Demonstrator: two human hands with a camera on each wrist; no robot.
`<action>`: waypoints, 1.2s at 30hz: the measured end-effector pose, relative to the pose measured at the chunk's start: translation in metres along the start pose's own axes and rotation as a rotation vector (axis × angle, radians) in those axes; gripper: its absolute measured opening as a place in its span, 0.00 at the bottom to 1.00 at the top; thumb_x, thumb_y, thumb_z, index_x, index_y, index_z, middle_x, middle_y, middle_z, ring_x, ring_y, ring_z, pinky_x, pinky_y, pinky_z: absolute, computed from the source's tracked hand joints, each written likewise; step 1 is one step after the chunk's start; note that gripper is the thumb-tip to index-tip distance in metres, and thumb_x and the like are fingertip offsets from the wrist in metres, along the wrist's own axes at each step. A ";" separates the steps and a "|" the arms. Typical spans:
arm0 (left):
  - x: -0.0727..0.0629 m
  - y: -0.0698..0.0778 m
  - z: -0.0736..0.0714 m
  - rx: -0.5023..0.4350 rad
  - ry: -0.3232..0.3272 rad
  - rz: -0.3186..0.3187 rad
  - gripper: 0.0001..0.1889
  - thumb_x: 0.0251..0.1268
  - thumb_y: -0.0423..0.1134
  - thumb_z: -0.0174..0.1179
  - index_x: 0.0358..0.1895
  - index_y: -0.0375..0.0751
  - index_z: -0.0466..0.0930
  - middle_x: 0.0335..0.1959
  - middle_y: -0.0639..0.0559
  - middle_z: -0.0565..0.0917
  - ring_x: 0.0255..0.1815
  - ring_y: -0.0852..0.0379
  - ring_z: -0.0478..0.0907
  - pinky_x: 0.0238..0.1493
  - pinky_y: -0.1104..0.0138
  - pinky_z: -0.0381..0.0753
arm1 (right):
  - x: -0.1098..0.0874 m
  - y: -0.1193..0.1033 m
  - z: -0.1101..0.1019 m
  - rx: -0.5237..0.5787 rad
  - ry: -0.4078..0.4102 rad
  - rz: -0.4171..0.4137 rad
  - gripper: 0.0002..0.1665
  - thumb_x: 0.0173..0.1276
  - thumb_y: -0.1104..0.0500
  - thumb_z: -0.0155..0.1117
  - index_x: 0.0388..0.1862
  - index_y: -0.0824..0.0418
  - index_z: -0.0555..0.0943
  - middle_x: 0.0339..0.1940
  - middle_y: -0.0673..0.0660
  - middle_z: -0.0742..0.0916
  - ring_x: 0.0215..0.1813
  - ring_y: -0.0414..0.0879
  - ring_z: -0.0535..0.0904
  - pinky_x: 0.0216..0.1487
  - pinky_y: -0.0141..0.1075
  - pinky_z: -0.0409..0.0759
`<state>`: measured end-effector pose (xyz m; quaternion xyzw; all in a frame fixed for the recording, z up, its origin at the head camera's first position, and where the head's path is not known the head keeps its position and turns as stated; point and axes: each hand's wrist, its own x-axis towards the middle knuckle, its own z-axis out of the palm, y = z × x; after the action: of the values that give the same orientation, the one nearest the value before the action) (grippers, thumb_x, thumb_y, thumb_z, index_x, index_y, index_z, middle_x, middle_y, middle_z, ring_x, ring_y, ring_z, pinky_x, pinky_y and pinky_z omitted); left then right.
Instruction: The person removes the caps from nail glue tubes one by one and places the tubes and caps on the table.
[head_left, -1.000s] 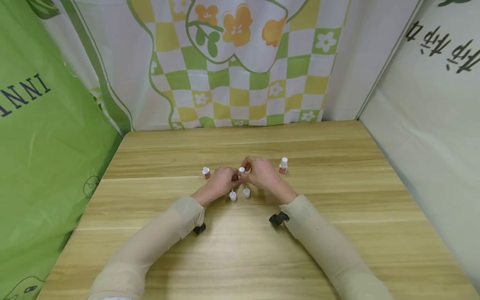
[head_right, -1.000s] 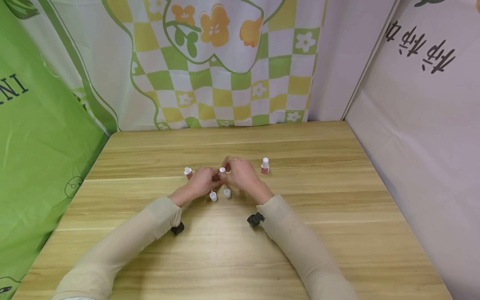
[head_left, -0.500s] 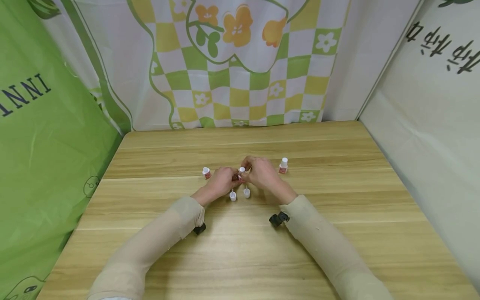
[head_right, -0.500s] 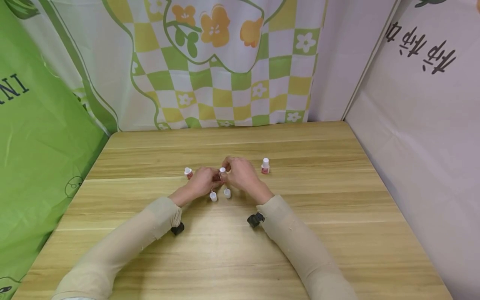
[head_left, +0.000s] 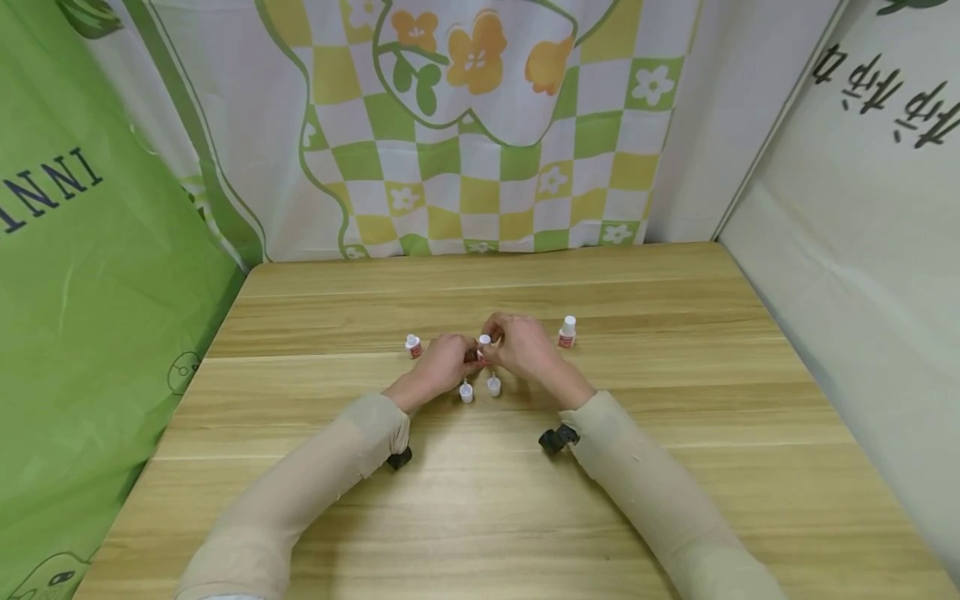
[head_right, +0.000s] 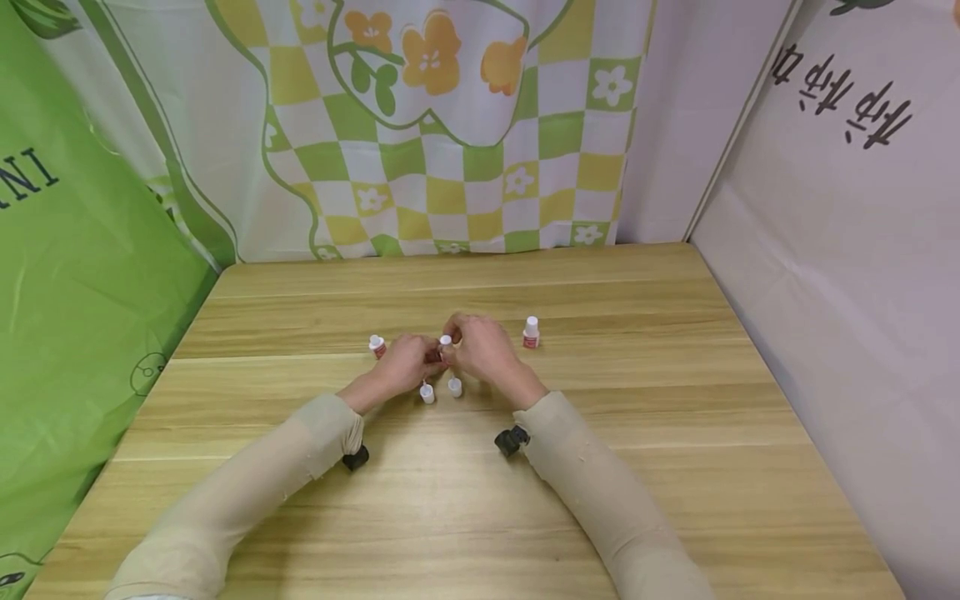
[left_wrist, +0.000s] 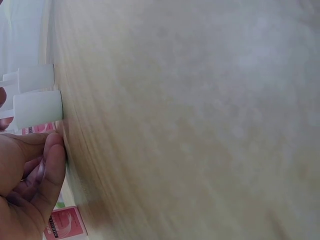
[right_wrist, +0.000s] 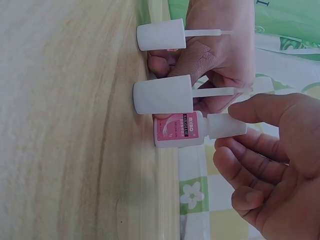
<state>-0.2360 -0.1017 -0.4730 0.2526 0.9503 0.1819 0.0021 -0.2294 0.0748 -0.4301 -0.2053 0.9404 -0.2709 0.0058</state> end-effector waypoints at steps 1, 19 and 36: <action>0.000 0.000 0.000 -0.003 -0.002 -0.002 0.11 0.66 0.46 0.66 0.37 0.42 0.85 0.27 0.53 0.85 0.28 0.58 0.76 0.33 0.63 0.77 | 0.000 0.000 0.000 -0.003 0.002 -0.007 0.10 0.64 0.54 0.69 0.42 0.55 0.82 0.38 0.51 0.89 0.40 0.46 0.82 0.43 0.39 0.78; 0.000 0.001 -0.001 -0.012 0.003 0.006 0.09 0.66 0.44 0.66 0.37 0.42 0.85 0.29 0.52 0.86 0.29 0.58 0.78 0.35 0.63 0.80 | 0.000 0.002 0.000 -0.008 -0.014 -0.022 0.12 0.64 0.54 0.69 0.45 0.55 0.82 0.40 0.52 0.89 0.41 0.47 0.83 0.45 0.40 0.79; 0.000 0.002 -0.001 0.012 0.001 -0.005 0.09 0.66 0.45 0.66 0.35 0.42 0.84 0.26 0.53 0.83 0.29 0.57 0.76 0.35 0.60 0.78 | 0.001 0.002 0.002 -0.030 0.023 -0.022 0.11 0.63 0.54 0.69 0.43 0.55 0.82 0.39 0.51 0.89 0.40 0.46 0.84 0.43 0.40 0.80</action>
<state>-0.2352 -0.1011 -0.4712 0.2503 0.9520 0.1762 0.0006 -0.2310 0.0749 -0.4329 -0.2127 0.9420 -0.2593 -0.0113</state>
